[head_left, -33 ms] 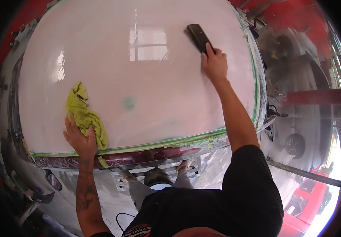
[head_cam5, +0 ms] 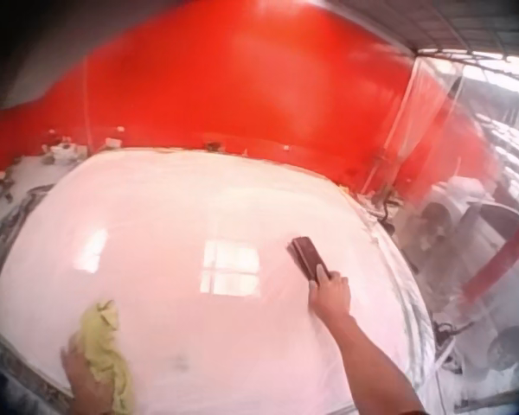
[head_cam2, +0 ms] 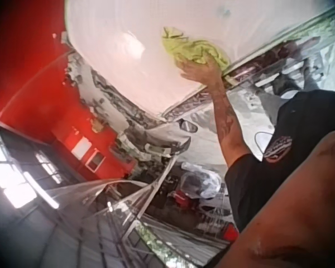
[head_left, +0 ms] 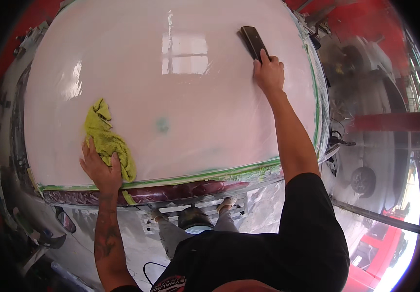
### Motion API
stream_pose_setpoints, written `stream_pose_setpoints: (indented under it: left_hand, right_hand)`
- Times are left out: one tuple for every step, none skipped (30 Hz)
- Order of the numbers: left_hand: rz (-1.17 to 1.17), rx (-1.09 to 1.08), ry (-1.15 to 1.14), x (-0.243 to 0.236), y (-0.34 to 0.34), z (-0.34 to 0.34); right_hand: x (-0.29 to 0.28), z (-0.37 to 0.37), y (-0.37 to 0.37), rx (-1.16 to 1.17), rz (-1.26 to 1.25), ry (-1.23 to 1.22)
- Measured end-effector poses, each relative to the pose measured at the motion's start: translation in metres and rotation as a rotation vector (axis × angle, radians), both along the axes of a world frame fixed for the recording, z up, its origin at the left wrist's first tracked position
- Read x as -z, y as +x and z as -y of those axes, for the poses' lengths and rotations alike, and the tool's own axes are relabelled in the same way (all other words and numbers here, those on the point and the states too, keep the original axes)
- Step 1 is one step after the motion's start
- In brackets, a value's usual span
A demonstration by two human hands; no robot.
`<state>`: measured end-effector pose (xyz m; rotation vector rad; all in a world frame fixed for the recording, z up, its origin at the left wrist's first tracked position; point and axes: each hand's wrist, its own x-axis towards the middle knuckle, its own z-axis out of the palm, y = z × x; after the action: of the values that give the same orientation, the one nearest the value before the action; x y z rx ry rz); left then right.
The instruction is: The recorder is sanding the roof of a vehicle using a sanding block and a cloth in a workshop environment.
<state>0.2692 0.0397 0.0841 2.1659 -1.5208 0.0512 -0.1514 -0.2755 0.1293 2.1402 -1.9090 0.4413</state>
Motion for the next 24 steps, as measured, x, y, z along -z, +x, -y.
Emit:
stream_pose_setpoints:
  left_hand:
    - [0.008, -0.008, 0.003, 0.001, 0.001, -0.002]
    - [0.012, -0.012, 0.003, 0.002, 0.002, -0.003]
    - [0.015, -0.030, 0.003, 0.001, 0.005, -0.003]
    - [0.027, -0.041, 0.017, -0.002, 0.008, -0.005]
    - [0.037, -0.049, 0.035, -0.006, 0.011, -0.011]
    - [0.039, -0.063, 0.038, -0.007, 0.013, -0.014]
    - [0.031, -0.063, 0.042, -0.006, 0.013, -0.014]
    - [0.021, -0.060, 0.044, -0.005, 0.014, -0.014]
    - [0.015, -0.063, 0.046, -0.005, 0.014, -0.015]
    - [0.002, -0.061, 0.043, -0.005, 0.012, -0.013]
    - [-0.009, -0.061, 0.042, -0.006, 0.011, -0.012]
    - [-0.016, -0.065, 0.042, -0.008, 0.008, -0.011]
    - [-0.018, -0.057, 0.038, -0.009, 0.007, -0.009]
    - [-0.018, -0.051, 0.026, -0.011, 0.005, -0.005]
    - [-0.023, -0.058, 0.023, -0.011, 0.004, -0.006]
    - [-0.017, -0.067, 0.038, -0.010, 0.006, -0.007]
    - [-0.011, -0.076, 0.052, -0.009, 0.007, -0.008]
    - [-0.014, -0.086, 0.050, -0.010, 0.008, -0.009]
    - [-0.009, -0.082, 0.045, -0.011, 0.009, -0.010]
    - [-0.002, -0.077, 0.041, -0.012, 0.010, -0.011]
    - [-0.004, -0.083, 0.037, -0.012, 0.009, -0.011]
    - [-0.005, -0.077, 0.043, -0.011, 0.008, -0.010]
    - [-0.005, -0.071, 0.049, -0.011, 0.008, -0.009]
    - [-0.007, -0.074, 0.048, -0.012, 0.007, -0.009]
  right_hand:
    - [-0.002, 0.004, 0.016, 0.096, -0.002, 0.074]
    - [0.006, -0.011, 0.033, 0.028, 0.006, 0.013]
    - [0.016, -0.033, 0.056, -0.046, 0.021, -0.051]
    - [0.022, -0.072, 0.090, -0.163, 0.089, -0.029]
    - [0.021, -0.118, 0.127, -0.332, 0.163, -0.040]
    - [0.019, -0.165, 0.161, -0.440, 0.172, 0.009]
    - [0.024, -0.205, 0.184, -0.553, 0.158, 0.016]
    - [0.020, -0.209, 0.187, -0.560, 0.153, 0.014]
    - [0.015, -0.213, 0.188, -0.654, 0.155, 0.075]
    - [0.012, -0.212, 0.185, -0.749, 0.154, 0.133]
    - [0.012, -0.191, 0.175, -0.717, 0.113, 0.047]
    - [0.014, -0.159, 0.162, -0.601, 0.067, 0.000]
    - [0.012, -0.122, 0.148, -0.459, 0.058, -0.038]
    - [0.009, -0.080, 0.128, -0.357, 0.049, -0.032]
    - [0.008, -0.056, 0.115, -0.256, 0.044, -0.021]
    - [0.005, -0.052, 0.118, -0.268, 0.043, -0.023]
    - [0.002, -0.049, 0.121, -0.243, -0.018, -0.011]
    - [-0.003, -0.047, 0.123, -0.216, -0.080, 0.001]
    - [-0.007, -0.043, 0.125, -0.226, -0.083, -0.002]
    - [-0.012, -0.038, 0.127, -0.213, -0.008, 0.119]
    - [-0.015, -0.034, 0.127, -0.195, 0.066, 0.238]
    - [-0.016, -0.032, 0.126, -0.201, 0.064, 0.235]
    - [-0.015, -0.031, 0.124, -0.199, 0.116, 0.266]
    - [-0.015, -0.030, 0.123, -0.196, 0.167, 0.299]
